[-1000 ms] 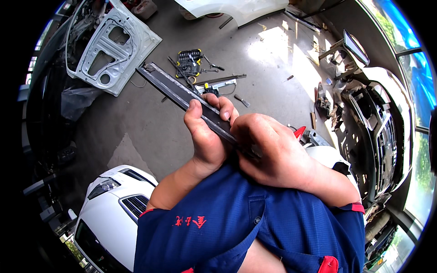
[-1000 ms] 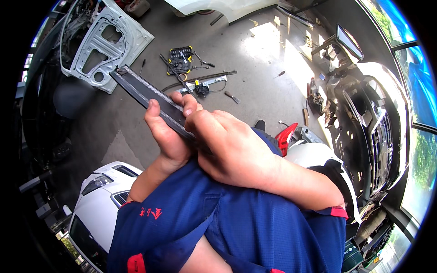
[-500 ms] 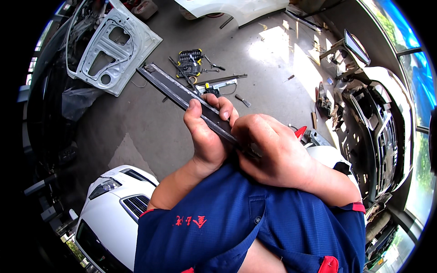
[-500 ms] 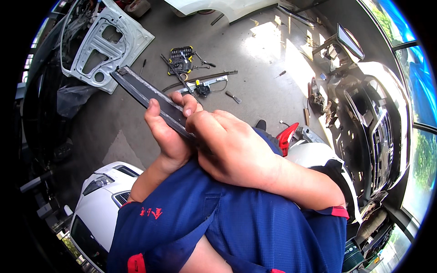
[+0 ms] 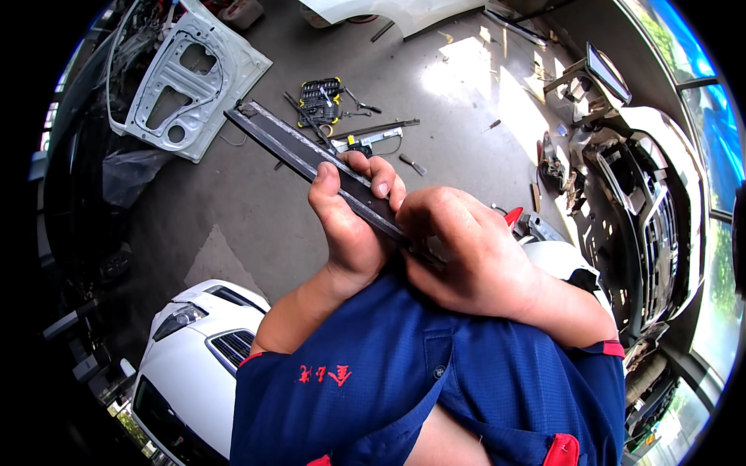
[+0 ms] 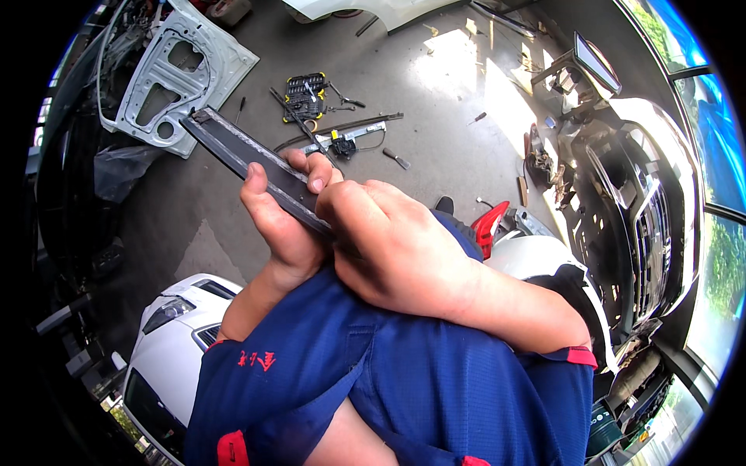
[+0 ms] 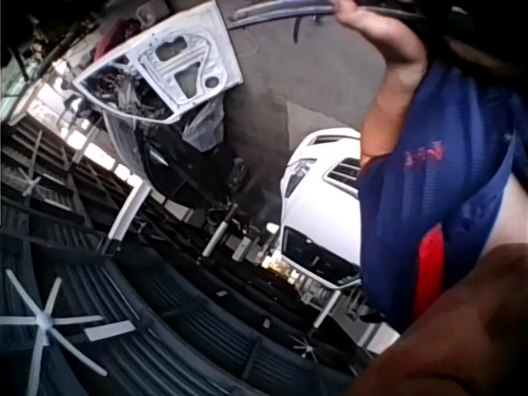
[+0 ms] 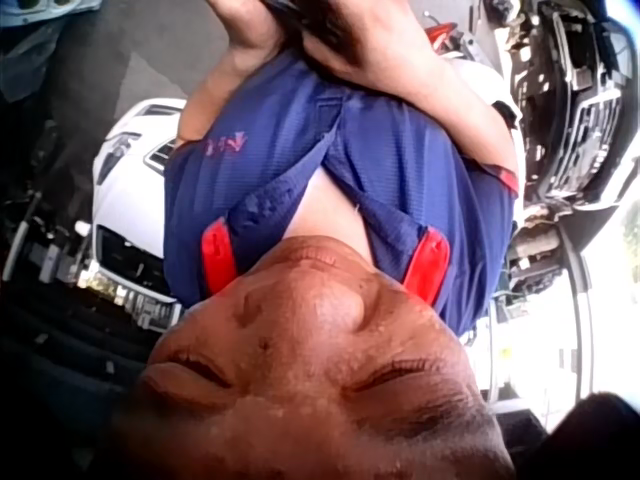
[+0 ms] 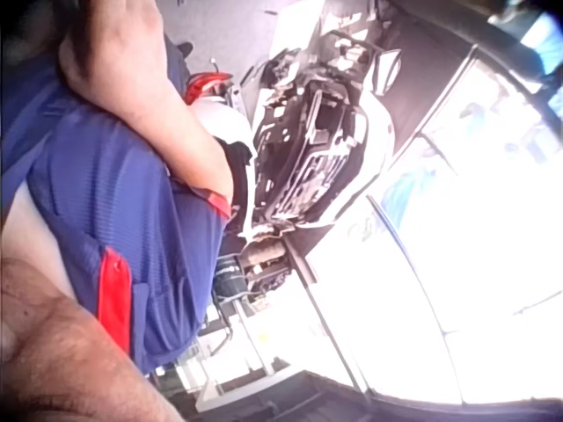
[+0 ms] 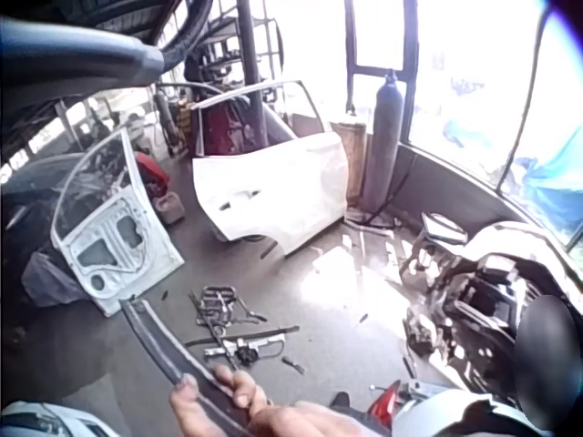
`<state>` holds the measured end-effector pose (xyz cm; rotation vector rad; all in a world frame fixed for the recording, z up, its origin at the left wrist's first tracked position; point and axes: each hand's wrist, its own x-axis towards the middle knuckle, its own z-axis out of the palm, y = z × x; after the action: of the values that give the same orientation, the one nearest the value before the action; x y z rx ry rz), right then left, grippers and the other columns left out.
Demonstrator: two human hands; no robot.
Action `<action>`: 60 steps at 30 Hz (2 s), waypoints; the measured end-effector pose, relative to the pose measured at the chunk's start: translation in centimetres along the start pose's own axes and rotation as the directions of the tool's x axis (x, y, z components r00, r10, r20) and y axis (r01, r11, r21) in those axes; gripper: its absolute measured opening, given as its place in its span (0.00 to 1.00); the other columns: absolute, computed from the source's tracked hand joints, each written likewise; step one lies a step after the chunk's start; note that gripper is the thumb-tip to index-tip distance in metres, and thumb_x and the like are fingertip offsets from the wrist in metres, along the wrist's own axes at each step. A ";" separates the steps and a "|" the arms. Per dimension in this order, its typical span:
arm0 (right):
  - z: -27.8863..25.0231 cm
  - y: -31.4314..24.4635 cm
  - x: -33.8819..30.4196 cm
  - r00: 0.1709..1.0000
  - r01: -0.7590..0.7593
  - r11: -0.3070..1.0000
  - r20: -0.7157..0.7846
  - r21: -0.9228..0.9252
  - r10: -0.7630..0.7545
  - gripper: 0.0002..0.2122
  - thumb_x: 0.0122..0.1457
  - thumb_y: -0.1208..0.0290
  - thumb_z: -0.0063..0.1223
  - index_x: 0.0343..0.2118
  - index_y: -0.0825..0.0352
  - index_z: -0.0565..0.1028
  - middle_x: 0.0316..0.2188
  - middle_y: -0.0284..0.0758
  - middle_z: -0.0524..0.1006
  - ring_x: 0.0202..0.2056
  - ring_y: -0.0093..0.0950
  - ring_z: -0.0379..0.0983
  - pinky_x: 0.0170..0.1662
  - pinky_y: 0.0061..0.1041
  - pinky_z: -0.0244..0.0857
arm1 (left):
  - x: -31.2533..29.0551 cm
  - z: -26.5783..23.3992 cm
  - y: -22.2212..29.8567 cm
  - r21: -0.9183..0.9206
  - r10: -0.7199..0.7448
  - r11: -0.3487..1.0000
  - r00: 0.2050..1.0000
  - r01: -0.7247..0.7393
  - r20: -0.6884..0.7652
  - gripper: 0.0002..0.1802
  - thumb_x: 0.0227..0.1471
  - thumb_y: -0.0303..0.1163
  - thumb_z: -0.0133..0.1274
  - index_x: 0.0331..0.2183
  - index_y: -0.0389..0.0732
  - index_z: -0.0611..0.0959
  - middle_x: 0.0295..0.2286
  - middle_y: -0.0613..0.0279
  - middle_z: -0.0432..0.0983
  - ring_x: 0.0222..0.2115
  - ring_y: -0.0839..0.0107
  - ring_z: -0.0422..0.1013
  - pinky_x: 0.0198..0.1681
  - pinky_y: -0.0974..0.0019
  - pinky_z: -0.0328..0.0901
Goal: The person picks up a small black plastic component and examines it closely, turning it over in their hands. They then pick up a long black trim piece and inspect its edges and surface, running their fingers along the length of the part.
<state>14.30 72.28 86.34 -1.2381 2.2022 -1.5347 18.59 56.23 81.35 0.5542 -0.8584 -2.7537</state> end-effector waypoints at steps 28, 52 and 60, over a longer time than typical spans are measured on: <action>9.7 -3.1 2.5 0.971 -0.229 0.973 0.083 0.026 0.226 0.17 0.46 0.82 0.60 0.40 0.68 0.70 0.30 0.41 0.74 0.34 0.45 0.74 0.39 0.40 0.70 | -2.1 -7.9 5.0 -0.194 -0.160 0.972 0.976 0.130 -0.146 0.30 0.60 0.65 0.45 0.38 0.44 0.73 0.25 0.61 0.65 0.23 0.67 0.63 0.30 0.66 0.61; 2.6 1.2 2.9 0.972 -0.147 0.982 0.203 0.115 0.122 0.18 0.49 0.83 0.65 0.42 0.70 0.70 0.32 0.36 0.77 0.32 0.27 0.77 0.37 0.24 0.72 | -3.0 -2.5 0.5 0.198 -0.137 0.966 0.977 0.169 -0.164 0.28 0.65 0.54 0.42 0.55 0.43 0.68 0.43 0.55 0.75 0.44 0.64 0.73 0.52 0.57 0.68; -1.3 3.3 2.1 0.968 -0.058 0.961 0.252 0.271 -0.013 0.20 0.47 0.84 0.63 0.44 0.70 0.70 0.36 0.39 0.77 0.35 0.32 0.79 0.40 0.29 0.75 | -2.8 0.3 -3.0 0.092 -0.146 0.978 0.925 0.189 -0.351 0.31 0.61 0.65 0.42 0.46 0.46 0.73 0.42 0.56 0.74 0.45 0.64 0.71 0.51 0.57 0.66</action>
<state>10.50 72.06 84.72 -1.2358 1.7694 -1.5180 20.80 59.69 80.65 1.1420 -0.9360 -2.6387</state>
